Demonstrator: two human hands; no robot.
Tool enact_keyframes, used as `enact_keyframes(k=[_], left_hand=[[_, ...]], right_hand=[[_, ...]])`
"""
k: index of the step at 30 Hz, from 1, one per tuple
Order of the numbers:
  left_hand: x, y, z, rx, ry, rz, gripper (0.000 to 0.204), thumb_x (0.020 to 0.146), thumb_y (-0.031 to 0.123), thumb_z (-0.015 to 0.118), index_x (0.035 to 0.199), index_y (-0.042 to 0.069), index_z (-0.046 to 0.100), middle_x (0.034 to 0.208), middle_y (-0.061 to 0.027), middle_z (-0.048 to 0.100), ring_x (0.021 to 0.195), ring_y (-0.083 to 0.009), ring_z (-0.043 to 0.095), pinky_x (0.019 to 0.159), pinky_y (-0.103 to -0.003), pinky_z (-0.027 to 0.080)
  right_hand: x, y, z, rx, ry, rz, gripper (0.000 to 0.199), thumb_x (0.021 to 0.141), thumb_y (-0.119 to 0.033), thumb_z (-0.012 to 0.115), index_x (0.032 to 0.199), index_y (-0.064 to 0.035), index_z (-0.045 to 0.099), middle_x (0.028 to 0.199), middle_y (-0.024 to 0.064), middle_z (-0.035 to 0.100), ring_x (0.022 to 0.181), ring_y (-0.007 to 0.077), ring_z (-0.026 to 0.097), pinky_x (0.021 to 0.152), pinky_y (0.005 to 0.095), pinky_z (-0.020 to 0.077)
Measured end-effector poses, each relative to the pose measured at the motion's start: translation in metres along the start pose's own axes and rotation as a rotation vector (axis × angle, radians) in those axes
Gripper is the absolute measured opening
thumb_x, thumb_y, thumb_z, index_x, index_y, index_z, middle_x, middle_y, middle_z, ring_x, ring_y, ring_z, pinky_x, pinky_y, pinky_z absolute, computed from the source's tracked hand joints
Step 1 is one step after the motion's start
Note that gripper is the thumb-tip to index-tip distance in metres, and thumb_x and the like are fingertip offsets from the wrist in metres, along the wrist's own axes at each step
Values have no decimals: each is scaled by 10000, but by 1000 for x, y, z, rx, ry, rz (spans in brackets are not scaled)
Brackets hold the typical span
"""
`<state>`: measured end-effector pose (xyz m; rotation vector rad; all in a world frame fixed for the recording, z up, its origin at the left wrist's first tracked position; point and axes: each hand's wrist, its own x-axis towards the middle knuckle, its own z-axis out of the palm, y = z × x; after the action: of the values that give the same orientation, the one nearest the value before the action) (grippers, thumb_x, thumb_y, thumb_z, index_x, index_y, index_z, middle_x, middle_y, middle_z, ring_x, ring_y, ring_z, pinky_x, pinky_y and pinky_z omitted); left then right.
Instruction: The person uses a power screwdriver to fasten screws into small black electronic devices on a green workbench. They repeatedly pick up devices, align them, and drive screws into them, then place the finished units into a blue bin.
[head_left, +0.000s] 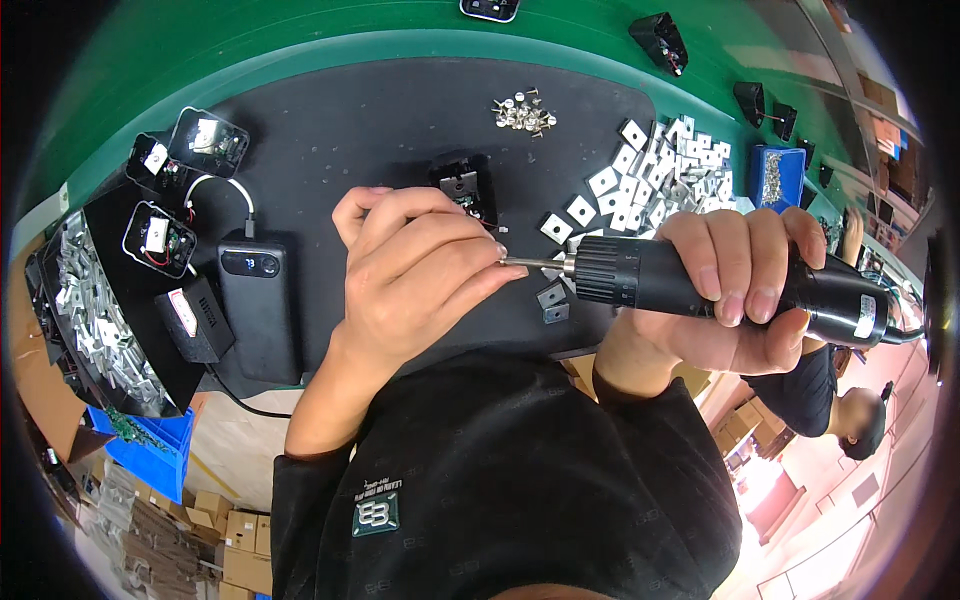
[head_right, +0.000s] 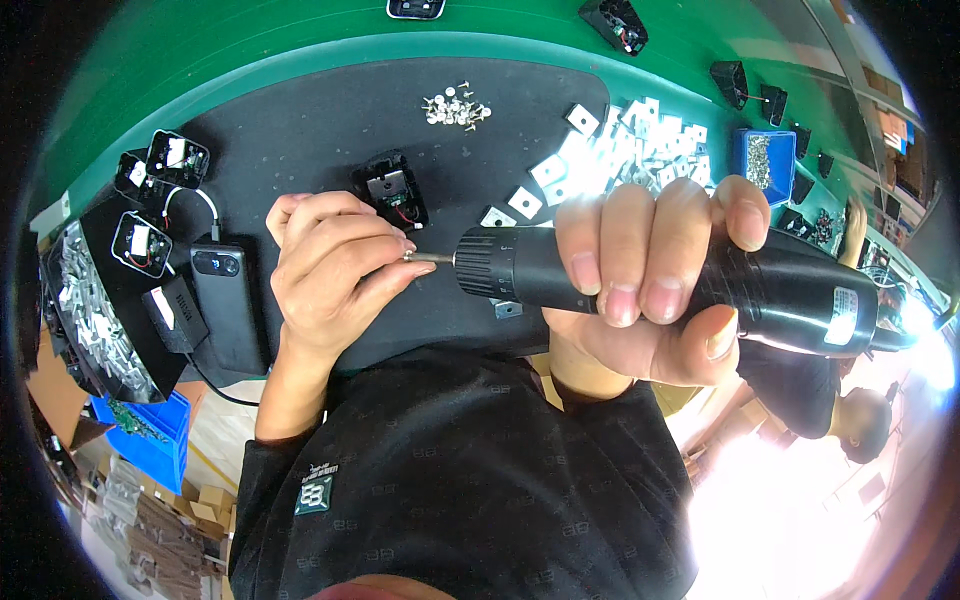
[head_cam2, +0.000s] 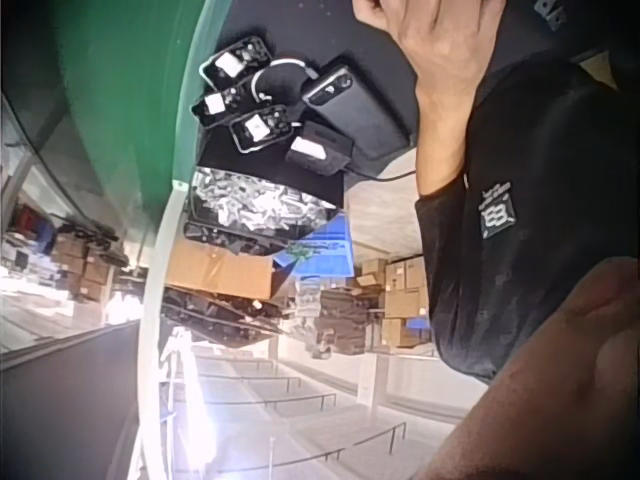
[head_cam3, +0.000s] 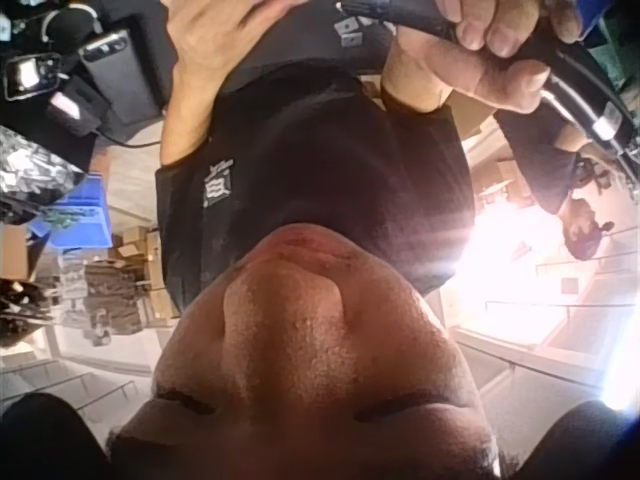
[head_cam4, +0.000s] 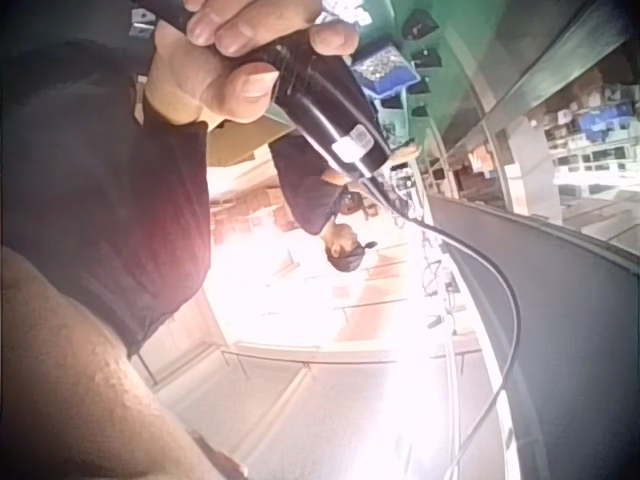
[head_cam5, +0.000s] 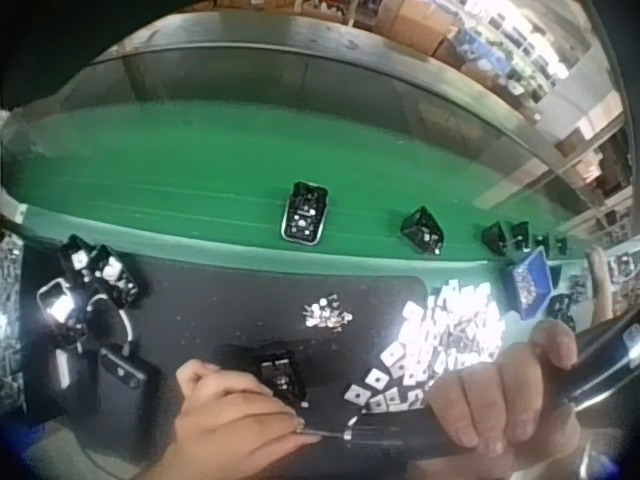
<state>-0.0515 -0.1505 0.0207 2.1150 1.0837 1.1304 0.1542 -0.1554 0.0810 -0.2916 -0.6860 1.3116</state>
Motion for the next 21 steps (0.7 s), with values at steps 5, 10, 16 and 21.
enact_keyframes(k=[5, 10, 16, 21], left_hand=[[3, -2, -4, 20, -38, 31, 299, 570, 293, 816, 767, 119, 673, 768, 22, 648, 827, -189, 590, 815, -360, 335], [3, -13, -4, 104, 16, -105, 612, 521, 324, 823, 1059, 103, 634, 1038, -13, 606, 972, -220, 546, 873, -402, 303], [1, -23, 5, 200, -253, -185, 825, 527, 300, 824, 1259, 90, 507, 1139, -43, 579, 1067, -239, 517, 959, -441, 286], [2, -26, 11, 238, -217, -189, 786, 528, 360, 809, 1207, 62, 547, 1119, -38, 614, 1031, -230, 543, 974, -415, 283]], right_hand=[[4, 4, 6, -20, 51, 21, 353, 773, -162, 676, 1061, -114, 477, 725, -34, 514, 634, 87, 501, 665, 255, 424], [6, 5, 3, -63, 23, 8, 355, 780, -167, 669, 1076, -115, 479, 734, -33, 511, 641, 86, 497, 667, 260, 415], [8, 19, -5, -256, -29, -39, 439, 839, -194, 655, 1211, -165, 424, 765, 8, 516, 648, 154, 504, 644, 337, 411], [5, 35, -3, -369, 6, -6, 448, 821, -182, 676, 1175, -164, 402, 740, 19, 514, 652, 185, 511, 666, 370, 430]])
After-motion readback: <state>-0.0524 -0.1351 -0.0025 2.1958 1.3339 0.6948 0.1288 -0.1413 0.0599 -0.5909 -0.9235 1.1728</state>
